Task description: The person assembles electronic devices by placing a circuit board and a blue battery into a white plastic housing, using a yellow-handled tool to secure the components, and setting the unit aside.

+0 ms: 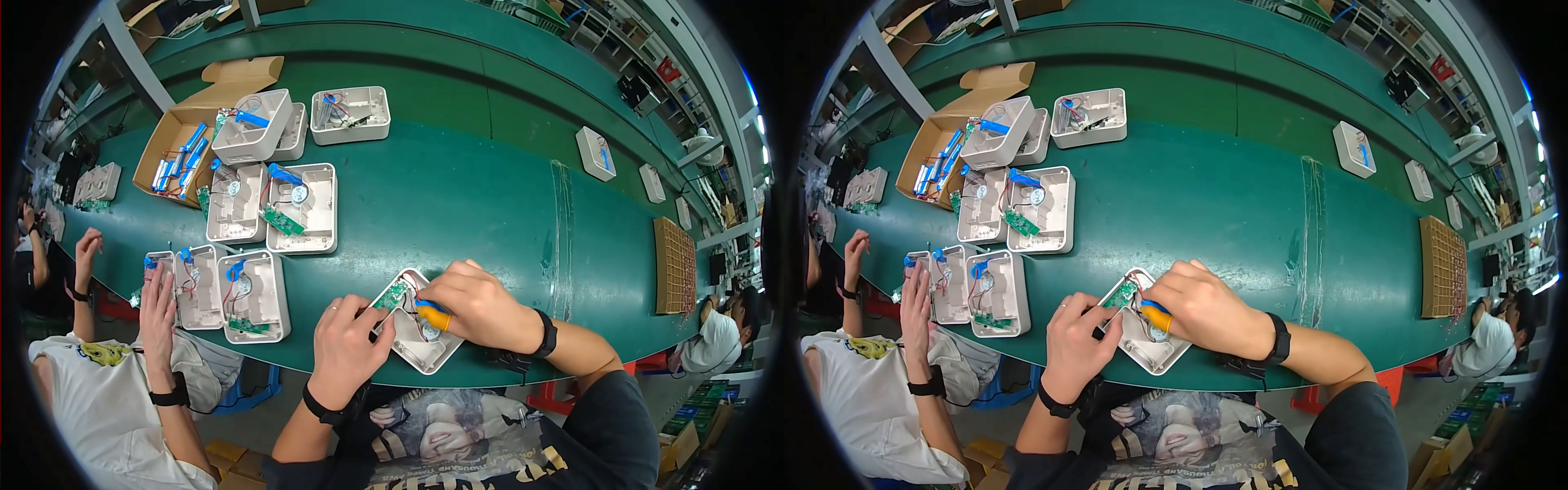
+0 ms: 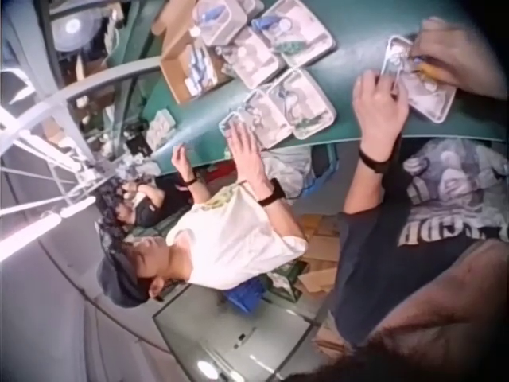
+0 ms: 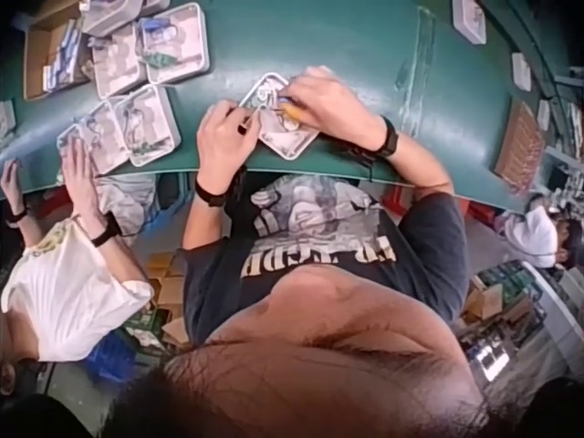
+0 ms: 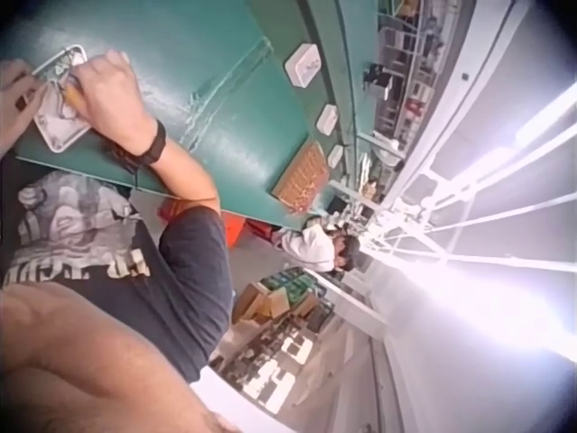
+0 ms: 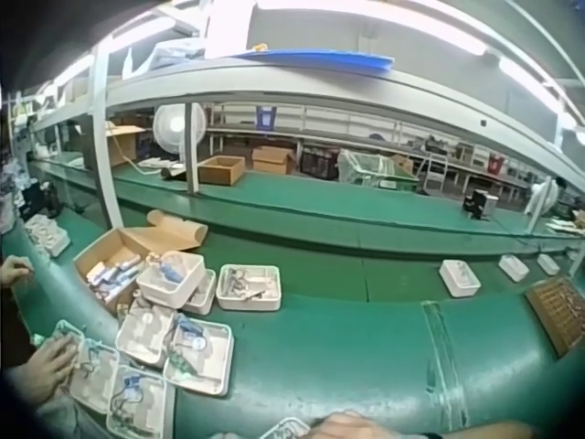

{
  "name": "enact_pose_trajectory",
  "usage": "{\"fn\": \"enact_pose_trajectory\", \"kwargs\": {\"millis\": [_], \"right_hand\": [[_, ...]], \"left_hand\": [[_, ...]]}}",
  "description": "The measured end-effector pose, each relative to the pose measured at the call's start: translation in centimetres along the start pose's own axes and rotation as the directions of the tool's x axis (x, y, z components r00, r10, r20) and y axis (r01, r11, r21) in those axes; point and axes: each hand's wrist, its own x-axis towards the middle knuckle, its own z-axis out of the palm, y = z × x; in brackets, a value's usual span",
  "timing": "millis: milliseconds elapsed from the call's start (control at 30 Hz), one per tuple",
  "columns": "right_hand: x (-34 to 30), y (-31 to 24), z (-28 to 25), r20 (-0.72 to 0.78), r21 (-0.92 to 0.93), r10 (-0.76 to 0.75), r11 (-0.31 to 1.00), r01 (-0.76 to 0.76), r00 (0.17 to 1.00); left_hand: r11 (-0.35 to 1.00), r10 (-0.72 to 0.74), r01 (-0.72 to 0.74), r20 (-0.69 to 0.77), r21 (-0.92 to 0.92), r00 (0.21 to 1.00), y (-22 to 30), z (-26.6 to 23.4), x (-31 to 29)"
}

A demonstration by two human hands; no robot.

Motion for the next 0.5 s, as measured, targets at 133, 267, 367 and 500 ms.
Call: {"fn": "enact_pose_trajectory", "kwargs": {"millis": [133,267,367,500], "right_hand": [[0.1,-0.5,0.0,0.033,-0.105,-0.02,0.994,0.023,0.999],[0.1,-1.1,0.2,0.072,-0.317,-0.006,0.948,0.028,0.997],[-0.6,-1.0,1.0,0.171,-0.421,0.041,0.906,0.035,0.984],[-1.2,-0.8,0.8,0.088,-0.369,0.007,0.929,0.026,0.996]], "left_hand": [[1.0,-0.008,0.008,0.0,0.0,1.0,0.1,-0.2,0.0],[1.0,-0.013,0.013,0.001,-0.008,1.0,0.3,-0.3,0.1],[1.0,-0.003,0.003,-0.003,-0.023,1.0,0.1,-0.2,0.0],[1.0,-0.007,0.007,-0.011,-0.003,1.0,-0.2,-0.1,-0.3]]}}
